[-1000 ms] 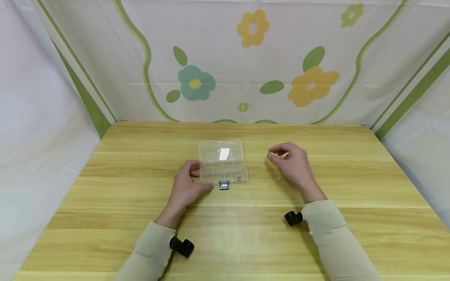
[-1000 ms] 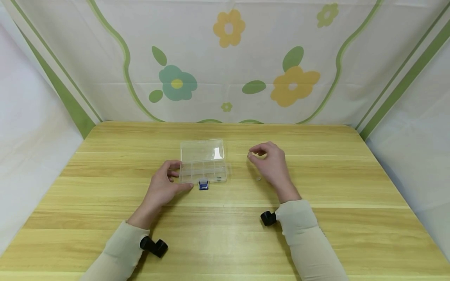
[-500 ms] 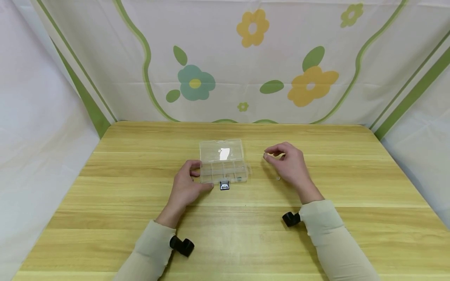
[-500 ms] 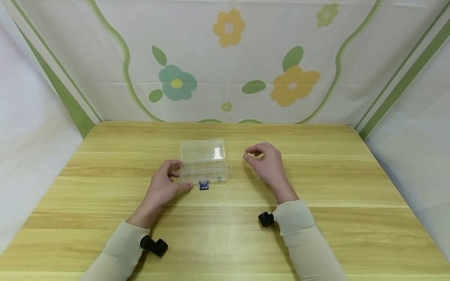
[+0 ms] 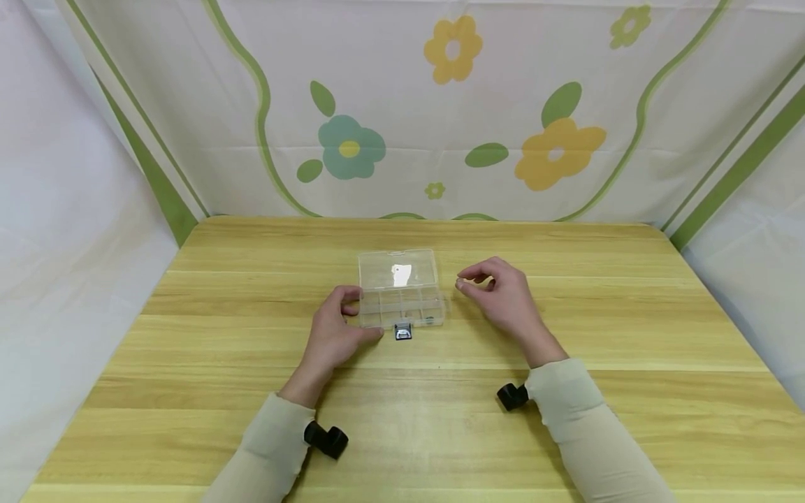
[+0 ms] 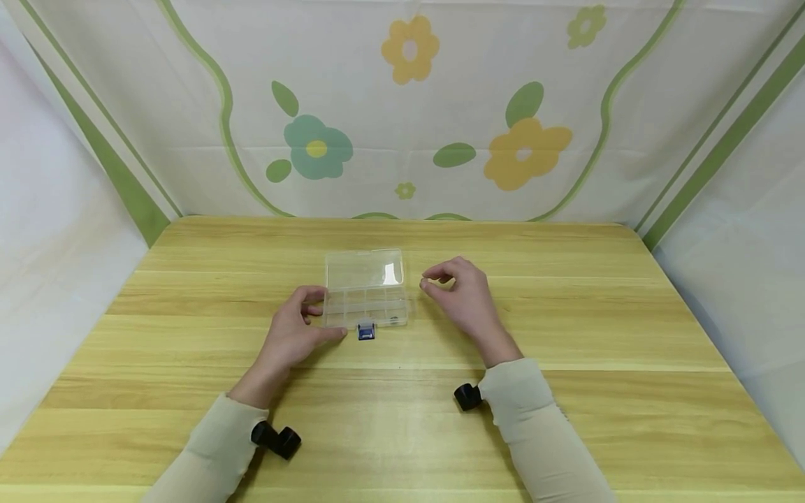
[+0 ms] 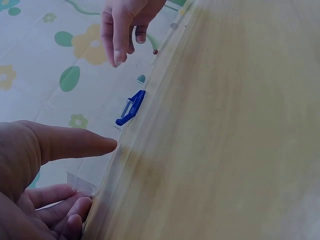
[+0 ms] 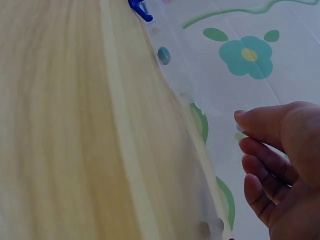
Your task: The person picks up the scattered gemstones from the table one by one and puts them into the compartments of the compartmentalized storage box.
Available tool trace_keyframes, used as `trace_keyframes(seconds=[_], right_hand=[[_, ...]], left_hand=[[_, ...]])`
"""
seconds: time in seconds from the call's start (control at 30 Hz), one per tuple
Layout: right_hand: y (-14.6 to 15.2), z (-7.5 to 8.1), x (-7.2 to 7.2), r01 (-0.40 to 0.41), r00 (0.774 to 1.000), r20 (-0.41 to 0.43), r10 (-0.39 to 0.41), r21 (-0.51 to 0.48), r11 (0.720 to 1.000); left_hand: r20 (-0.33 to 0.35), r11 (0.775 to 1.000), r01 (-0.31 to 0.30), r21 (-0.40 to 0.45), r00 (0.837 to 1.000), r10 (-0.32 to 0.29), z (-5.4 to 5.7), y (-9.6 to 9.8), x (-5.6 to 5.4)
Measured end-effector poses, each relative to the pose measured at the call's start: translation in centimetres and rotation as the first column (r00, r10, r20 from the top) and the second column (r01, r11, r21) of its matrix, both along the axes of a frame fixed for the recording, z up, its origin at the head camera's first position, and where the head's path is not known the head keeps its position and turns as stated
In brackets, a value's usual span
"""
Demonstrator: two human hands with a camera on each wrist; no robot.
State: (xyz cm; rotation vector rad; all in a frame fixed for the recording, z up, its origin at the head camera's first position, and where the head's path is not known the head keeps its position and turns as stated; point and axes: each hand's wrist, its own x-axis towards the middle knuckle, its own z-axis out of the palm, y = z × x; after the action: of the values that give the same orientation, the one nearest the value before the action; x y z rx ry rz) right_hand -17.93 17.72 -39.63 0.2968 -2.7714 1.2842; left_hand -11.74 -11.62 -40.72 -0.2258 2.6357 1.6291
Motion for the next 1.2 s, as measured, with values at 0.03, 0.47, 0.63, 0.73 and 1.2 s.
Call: trace_keyframes(seconds=[0.03, 0.47, 0.63, 0.73, 1.2], right_hand=[[-0.1, 0.0, 0.0, -0.002, 1.0, -0.002, 0.002, -0.001, 1.0], [-1.7, -0.2, 0.4, -0.048, 0.998, -0.031, 0.048, -0.01, 0.999], [-2.3, -0.2, 0.6, -0.065, 0.997, -0.031, 0.064, -0.03, 0.997], [-2.6, -0.2, 0.7, -0.078, 0.997, -0.031, 0.077, -0.03, 0.996], [-3.2, -0.3, 1.0, -0.108, 0.994, -0.037, 0.106, -0.047, 0.993]], left_hand=[[0.001, 1.0, 0.0, 0.001, 1.0, 0.0, 0.0, 0.0, 0.0], [0.004, 1.0, 0.008, -0.002, 1.0, -0.008, 0.0, 0.0, -0.1], [0.008, 1.0, 0.009, -0.004, 1.0, -0.009, 0.1, 0.0, 0.0], [0.006, 1.0, 0.009, -0.004, 1.0, -0.009, 0.1, 0.1, 0.0], [-0.01, 1.0, 0.018, -0.012, 1.0, -0.019, 0.1, 0.2, 0.2]])
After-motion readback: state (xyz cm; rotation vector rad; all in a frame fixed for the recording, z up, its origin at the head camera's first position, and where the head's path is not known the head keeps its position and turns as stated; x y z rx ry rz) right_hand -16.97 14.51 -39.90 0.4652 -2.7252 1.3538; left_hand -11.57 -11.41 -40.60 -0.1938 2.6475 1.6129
